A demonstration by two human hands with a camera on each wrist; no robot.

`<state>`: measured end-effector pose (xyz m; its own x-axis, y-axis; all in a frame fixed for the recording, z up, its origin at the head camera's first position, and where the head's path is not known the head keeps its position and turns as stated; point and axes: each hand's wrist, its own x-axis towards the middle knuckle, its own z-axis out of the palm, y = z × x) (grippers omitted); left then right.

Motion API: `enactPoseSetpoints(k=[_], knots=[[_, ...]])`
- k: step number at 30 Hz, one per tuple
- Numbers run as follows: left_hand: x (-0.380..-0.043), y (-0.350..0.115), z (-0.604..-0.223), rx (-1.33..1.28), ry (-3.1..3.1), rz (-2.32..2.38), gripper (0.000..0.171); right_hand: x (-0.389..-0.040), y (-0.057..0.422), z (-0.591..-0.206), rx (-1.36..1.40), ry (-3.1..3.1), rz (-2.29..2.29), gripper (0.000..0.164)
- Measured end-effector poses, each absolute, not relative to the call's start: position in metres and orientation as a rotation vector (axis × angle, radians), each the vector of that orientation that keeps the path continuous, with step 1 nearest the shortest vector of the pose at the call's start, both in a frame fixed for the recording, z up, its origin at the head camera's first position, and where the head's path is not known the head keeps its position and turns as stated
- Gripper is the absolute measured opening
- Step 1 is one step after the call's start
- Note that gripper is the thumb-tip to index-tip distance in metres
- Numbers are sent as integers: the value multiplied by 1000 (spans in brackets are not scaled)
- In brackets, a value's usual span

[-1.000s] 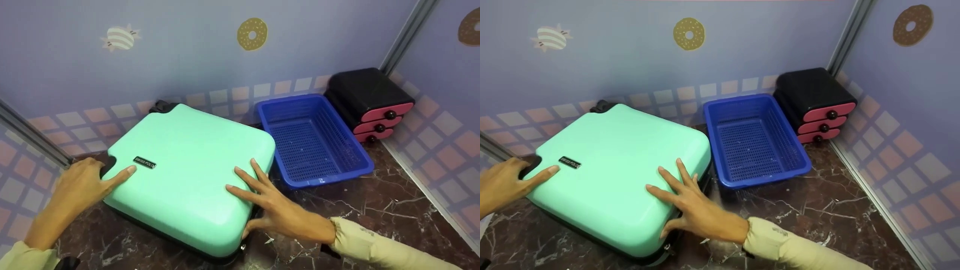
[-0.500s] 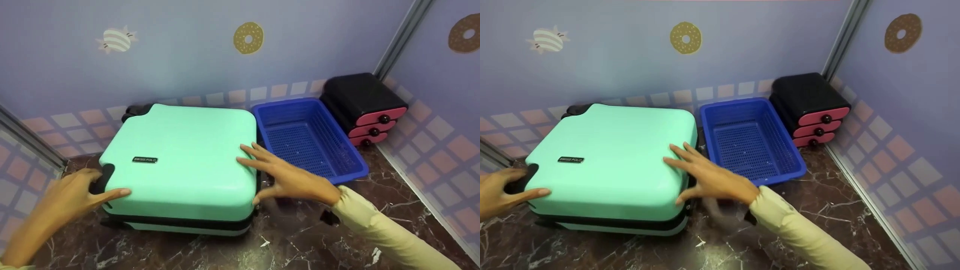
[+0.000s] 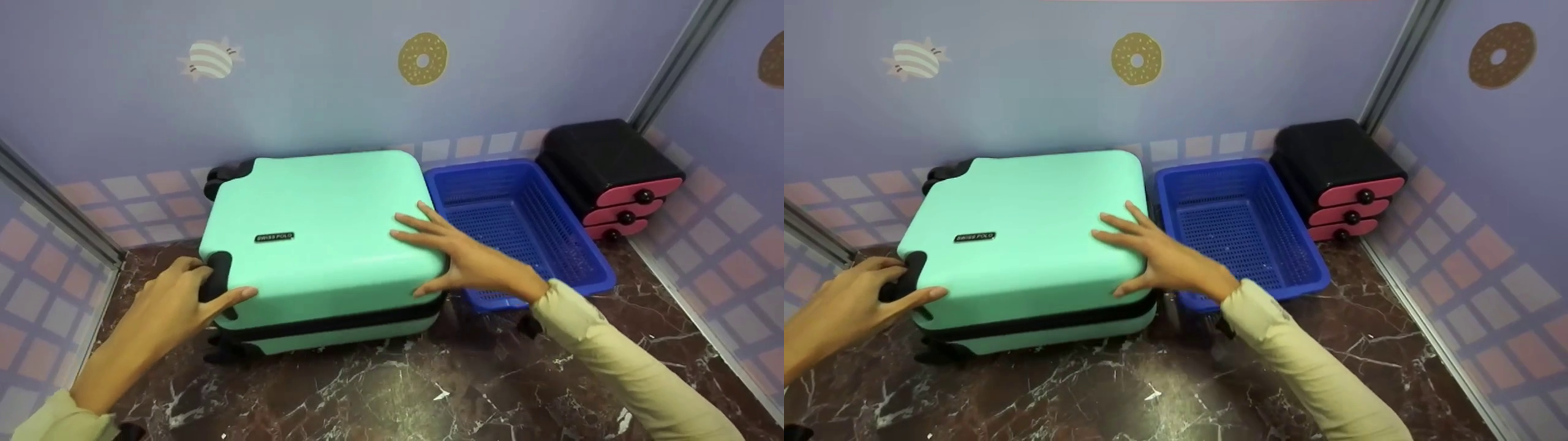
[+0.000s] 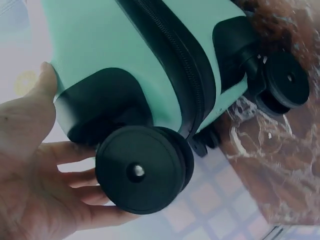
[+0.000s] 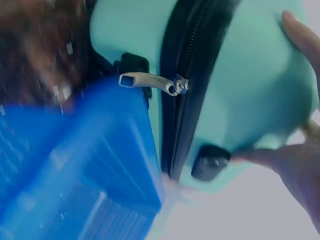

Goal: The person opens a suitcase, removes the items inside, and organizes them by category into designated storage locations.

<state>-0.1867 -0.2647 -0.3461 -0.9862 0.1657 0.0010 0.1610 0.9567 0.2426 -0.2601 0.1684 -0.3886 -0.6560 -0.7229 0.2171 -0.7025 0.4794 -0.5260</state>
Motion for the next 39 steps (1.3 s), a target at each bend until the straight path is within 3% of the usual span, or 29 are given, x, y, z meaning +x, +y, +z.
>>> enactPoseSetpoints(k=[9, 14, 16, 21, 32, 39], knots=[[-186, -253, -329, 158, 3018, 420, 106, -279, 178, -384, -1220, 2627, -922, 98], [-198, -254, -312, 194, 3060, 473, 91, -276, 182, -393, -1224, 2638, -959, 97], [-210, -255, -310, 143, 3005, 617, 94, -276, 181, -393, -1208, 2642, -990, 97], [-237, -257, -321, 2, 2790, 894, 119, -276, 171, -390, -1197, 2645, -1012, 98], [-238, -287, -323, 83, 2728, 889, 117, -274, 159, -390, -1234, 2658, -992, 97], [-238, -295, -329, 187, 2688, 1002, 110, -253, 173, -405, -871, 2682, -1333, 97]])
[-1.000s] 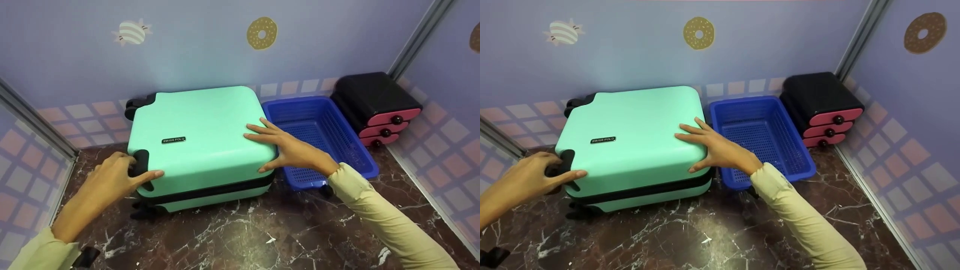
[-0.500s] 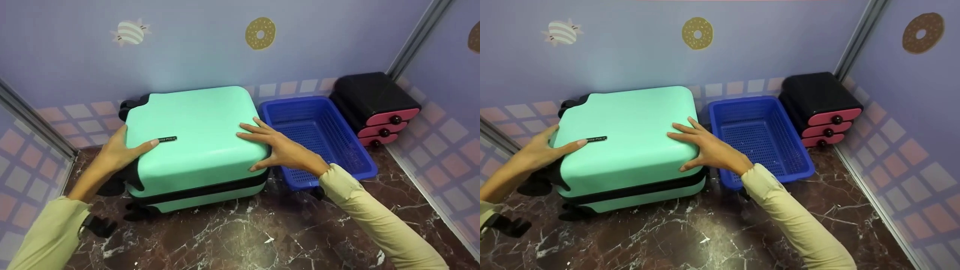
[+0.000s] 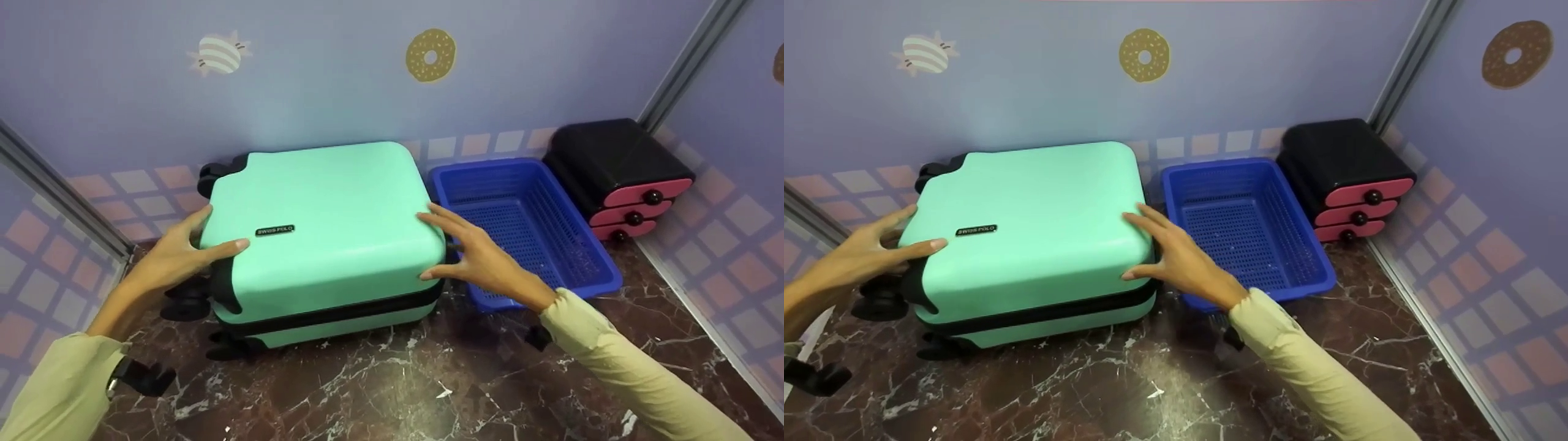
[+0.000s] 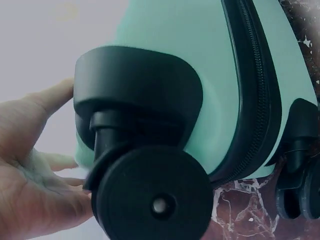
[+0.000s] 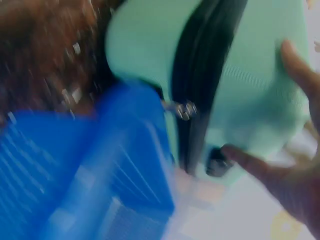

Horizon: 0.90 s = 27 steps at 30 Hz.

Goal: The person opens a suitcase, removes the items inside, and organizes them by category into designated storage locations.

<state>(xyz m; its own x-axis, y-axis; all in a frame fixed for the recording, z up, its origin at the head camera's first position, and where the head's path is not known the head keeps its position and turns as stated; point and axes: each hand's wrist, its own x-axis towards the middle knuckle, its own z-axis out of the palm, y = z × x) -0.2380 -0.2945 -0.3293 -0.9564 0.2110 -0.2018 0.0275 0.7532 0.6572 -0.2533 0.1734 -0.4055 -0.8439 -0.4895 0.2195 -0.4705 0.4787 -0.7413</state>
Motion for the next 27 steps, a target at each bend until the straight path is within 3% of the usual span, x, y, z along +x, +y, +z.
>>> enactPoseSetpoints(k=[4, 7, 15, 27], knots=[[-235, -303, -333, 242, 2641, 1026, 106, -239, 185, -416, -469, 2577, -1521, 96], [-235, -305, -333, 251, 2635, 1012, 105, -232, 193, -419, -295, 2429, -1551, 83], [-242, -303, -331, 202, 2612, 1019, 107, -233, 177, -424, -206, 2065, -1588, 66], [-249, -298, -329, 109, 2537, 1103, 106, -230, 159, -442, -172, 2485, -1392, 23]])
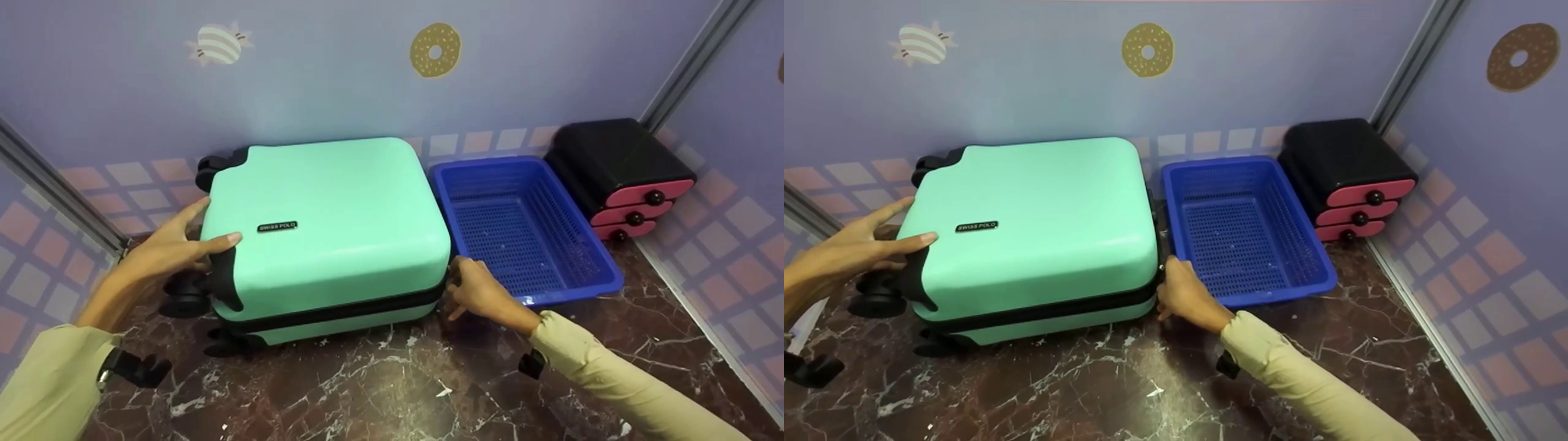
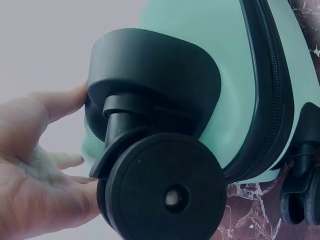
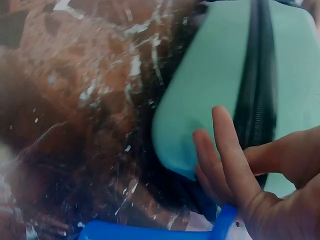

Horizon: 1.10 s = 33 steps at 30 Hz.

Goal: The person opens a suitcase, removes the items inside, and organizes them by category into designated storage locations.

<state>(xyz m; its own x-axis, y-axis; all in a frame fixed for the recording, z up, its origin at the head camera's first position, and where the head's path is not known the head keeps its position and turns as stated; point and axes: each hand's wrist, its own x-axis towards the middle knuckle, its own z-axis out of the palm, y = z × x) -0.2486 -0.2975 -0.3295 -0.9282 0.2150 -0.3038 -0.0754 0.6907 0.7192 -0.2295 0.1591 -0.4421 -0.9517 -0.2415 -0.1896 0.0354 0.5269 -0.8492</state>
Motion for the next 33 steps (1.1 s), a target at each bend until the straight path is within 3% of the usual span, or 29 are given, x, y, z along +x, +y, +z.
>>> enactPoseSetpoints(k=[7, 15, 19, 25, 33], knots=[[-249, -295, -329, 133, 2525, 1133, 105, -233, 159, -451, -308, 2729, -1316, 18], [-241, -291, -325, 194, 2553, 945, 122, -236, 158, -451, -215, 2708, -1375, 19], [-242, -284, -326, 241, 2574, 933, 119, -239, 161, -448, -171, 2731, -1303, 20], [-242, -274, -328, 196, 2629, 965, 115, -236, 170, -433, -306, 2889, -991, 15], [-226, -266, -347, 112, 2726, 1138, 110, -223, 169, -433, -425, 2838, -954, 17]])
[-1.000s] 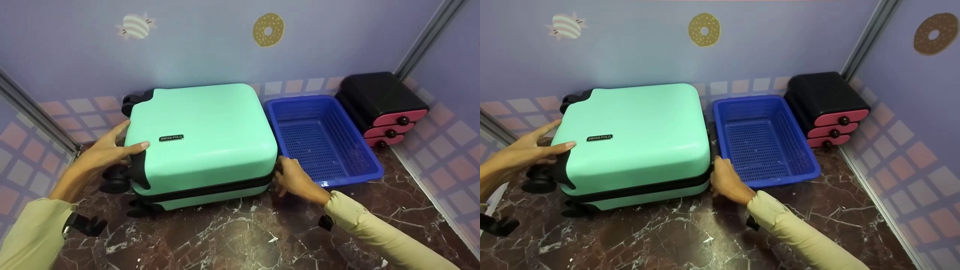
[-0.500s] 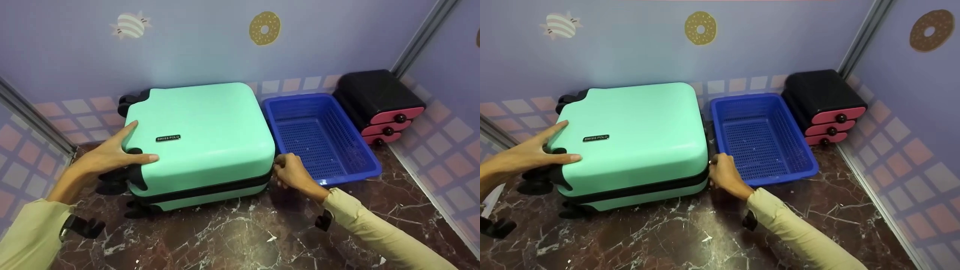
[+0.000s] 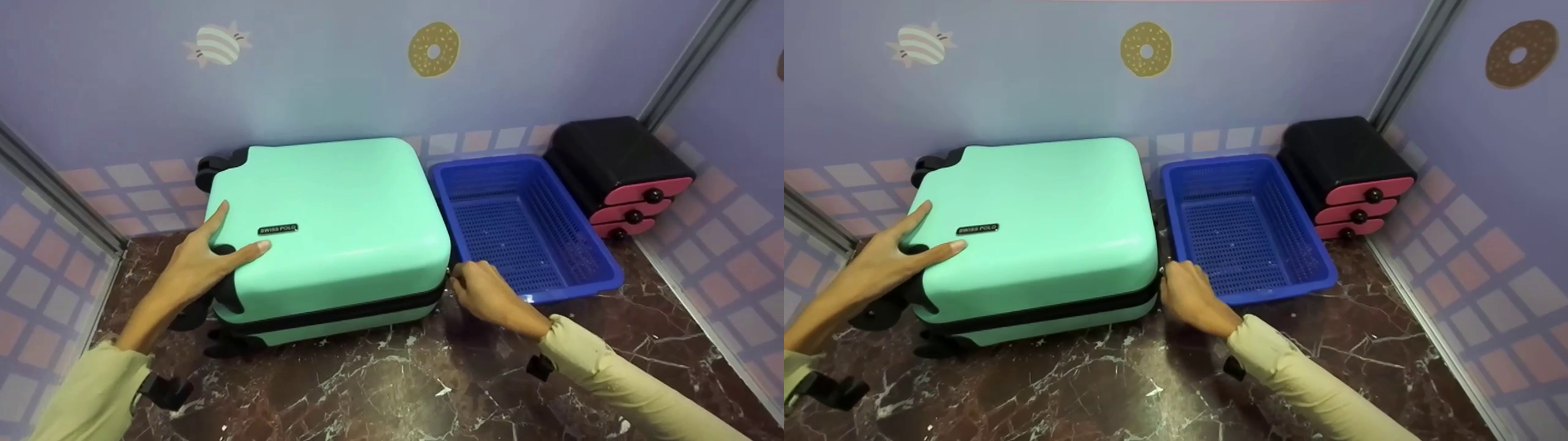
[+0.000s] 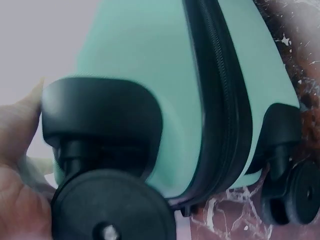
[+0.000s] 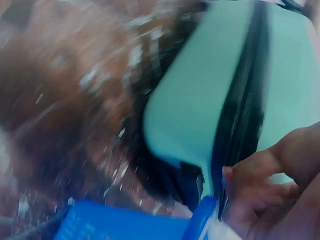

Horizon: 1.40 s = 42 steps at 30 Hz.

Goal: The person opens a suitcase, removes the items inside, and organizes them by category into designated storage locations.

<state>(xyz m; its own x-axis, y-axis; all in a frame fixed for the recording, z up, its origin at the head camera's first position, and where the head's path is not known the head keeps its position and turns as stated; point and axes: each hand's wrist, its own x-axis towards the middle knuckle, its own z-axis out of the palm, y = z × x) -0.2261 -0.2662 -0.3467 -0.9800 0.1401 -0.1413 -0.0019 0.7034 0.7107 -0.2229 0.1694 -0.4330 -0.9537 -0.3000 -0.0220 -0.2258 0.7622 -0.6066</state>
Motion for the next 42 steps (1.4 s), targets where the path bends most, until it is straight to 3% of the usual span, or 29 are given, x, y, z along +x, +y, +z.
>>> enactPoseSetpoints(k=[7, 16, 22, 28, 42], knots=[[-220, -261, -355, 92, 2824, 1214, 108, -215, 172, -441, -571, 2779, -1085, 27], [-223, -255, -358, 77, 2843, 1180, 107, -189, 177, -446, -593, 2616, -1239, 17], [-226, -256, -358, 96, 2828, 1198, 108, -184, 156, -450, -659, 2413, -1358, 15], [-236, -264, -346, 95, 2664, 1179, 111, -187, 141, -455, -455, 2272, -1608, 11], [-253, -293, -336, 103, 2448, 1260, 108, -196, 137, -445, -161, 1693, -1937, 31]])
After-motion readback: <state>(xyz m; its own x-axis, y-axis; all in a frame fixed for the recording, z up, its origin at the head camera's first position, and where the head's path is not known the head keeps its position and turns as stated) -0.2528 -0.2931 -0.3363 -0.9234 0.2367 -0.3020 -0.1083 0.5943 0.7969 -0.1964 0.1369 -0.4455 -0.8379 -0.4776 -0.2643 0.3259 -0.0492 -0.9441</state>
